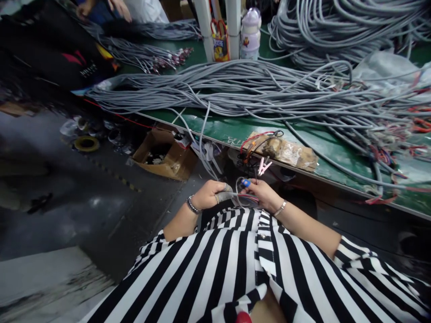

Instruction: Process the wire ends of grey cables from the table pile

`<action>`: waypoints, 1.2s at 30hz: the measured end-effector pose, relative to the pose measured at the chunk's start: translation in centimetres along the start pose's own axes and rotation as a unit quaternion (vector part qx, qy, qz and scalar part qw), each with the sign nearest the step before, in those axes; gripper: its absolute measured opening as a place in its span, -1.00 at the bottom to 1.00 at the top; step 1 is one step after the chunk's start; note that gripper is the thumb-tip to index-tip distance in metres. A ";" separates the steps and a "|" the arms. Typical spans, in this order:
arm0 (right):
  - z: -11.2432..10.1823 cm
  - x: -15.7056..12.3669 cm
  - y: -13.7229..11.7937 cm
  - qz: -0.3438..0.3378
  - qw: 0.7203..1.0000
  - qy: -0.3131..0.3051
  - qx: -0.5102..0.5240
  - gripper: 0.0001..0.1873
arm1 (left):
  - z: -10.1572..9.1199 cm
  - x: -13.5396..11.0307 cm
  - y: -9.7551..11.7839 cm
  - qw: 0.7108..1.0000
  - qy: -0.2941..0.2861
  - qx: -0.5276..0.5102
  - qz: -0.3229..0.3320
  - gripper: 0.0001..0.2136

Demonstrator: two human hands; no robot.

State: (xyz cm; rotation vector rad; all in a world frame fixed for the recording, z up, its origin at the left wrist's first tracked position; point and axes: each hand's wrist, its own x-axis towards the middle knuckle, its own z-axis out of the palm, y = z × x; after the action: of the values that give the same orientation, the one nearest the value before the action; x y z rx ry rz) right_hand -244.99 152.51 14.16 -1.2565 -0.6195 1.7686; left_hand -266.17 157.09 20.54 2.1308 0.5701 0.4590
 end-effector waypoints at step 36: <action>-2.7 -1.1 -5.6 -0.135 0.984 -0.051 0.101 -0.41 | 1.7 7.7 -0.1 0.974 0.120 -0.180 -0.067 -0.67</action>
State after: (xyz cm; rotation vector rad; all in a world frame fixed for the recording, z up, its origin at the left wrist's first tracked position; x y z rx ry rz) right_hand -240.35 154.19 18.06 -0.9033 -0.6198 1.6299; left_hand -258.98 160.29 20.43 1.6910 0.7036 0.6935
